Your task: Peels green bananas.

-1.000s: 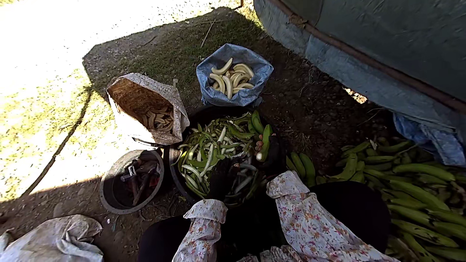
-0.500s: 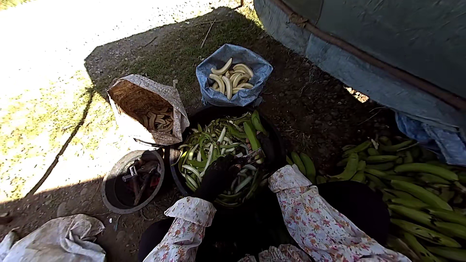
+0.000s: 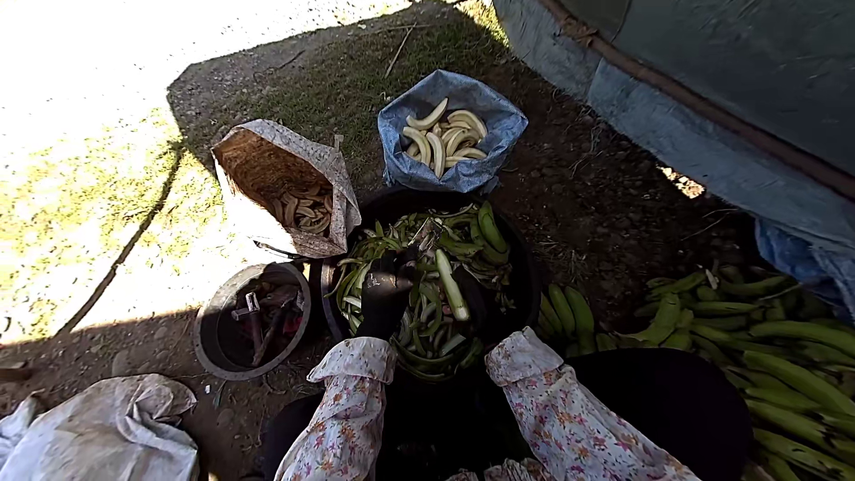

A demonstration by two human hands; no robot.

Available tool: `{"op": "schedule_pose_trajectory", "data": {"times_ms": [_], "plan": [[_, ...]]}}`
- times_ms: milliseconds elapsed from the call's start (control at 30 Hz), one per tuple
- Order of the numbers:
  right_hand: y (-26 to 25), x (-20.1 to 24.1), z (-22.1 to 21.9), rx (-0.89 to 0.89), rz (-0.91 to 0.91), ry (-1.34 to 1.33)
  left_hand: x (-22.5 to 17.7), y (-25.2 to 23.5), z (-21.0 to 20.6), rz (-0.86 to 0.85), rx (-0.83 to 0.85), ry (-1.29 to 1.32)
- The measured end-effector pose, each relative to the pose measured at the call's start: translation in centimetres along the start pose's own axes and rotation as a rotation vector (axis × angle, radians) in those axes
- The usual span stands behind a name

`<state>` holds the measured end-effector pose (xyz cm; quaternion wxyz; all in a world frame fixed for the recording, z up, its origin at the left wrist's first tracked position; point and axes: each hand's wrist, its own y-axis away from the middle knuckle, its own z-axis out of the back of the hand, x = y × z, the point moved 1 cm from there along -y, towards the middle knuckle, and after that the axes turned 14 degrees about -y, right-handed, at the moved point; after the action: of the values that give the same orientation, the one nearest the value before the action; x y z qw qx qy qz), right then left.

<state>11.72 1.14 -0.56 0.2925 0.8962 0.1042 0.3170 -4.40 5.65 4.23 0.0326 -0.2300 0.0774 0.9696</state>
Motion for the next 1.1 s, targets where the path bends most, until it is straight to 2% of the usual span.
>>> {"op": "schedule_pose_trajectory", "data": {"times_ms": [133, 167, 267, 333, 400, 433, 533, 600, 667, 767, 833, 933, 1033, 1100], "plan": [[-1.4, 2.8, 0.3, -0.168, 0.487, 0.477, -1.4, 2.6, -0.4, -0.135, 0.281, -0.043], [-1.7, 3.6, 0.5, -0.214, 0.560, 0.548, -1.8, 3.1, -0.5, -0.150, 0.314, -0.046], [-2.0, 5.0, 0.2, -0.358, 0.690, 0.530, -2.3, 4.0, -0.9, -0.161, 0.310, -0.032], [-1.1, 5.5, -0.4, -0.383, 0.745, 0.620, -2.4, 3.8, -1.0, -0.154, 0.289, -0.032], [-0.8, 5.3, -0.5, -0.310, 0.690, 0.595, -2.4, 3.4, -1.3, -0.141, 0.260, -0.039], [-1.0, 4.8, -0.4, -0.249, 0.623, 0.479, -2.2, 3.0, -1.6, -0.141, 0.206, -0.054], [-1.4, 2.8, -0.2, 0.054, 0.227, 0.120, -0.9, 1.1, -2.6, -0.139, -0.092, -0.145], [-0.3, 1.9, -0.1, 0.175, 0.050, 0.314, -0.4, -0.2, -1.6, -0.022, -0.044, -0.193], [0.1, 1.3, 0.0, 0.156, 0.060, 0.504, 0.1, -0.8, -1.0, 0.043, -0.026, -0.176], [-1.0, 1.9, 0.2, -0.080, 0.192, 0.403, -0.1, -0.2, -1.9, -0.011, -0.049, -0.137], [-2.4, 2.7, 0.1, -0.205, 0.333, 0.408, -1.1, 0.8, -2.2, -0.087, 0.002, -0.115], [-3.3, 4.0, 0.3, -0.299, 0.569, 0.778, -2.5, 2.3, -2.4, -0.164, 0.047, -0.138], [-4.5, 4.3, 0.0, -0.449, 0.602, 0.669, -2.9, 2.9, -2.4, -0.167, 0.005, -0.180], [-4.6, 4.4, -0.2, -0.500, 0.553, 0.880, -2.9, 2.9, -2.4, -0.159, -0.031, -0.196]]}}
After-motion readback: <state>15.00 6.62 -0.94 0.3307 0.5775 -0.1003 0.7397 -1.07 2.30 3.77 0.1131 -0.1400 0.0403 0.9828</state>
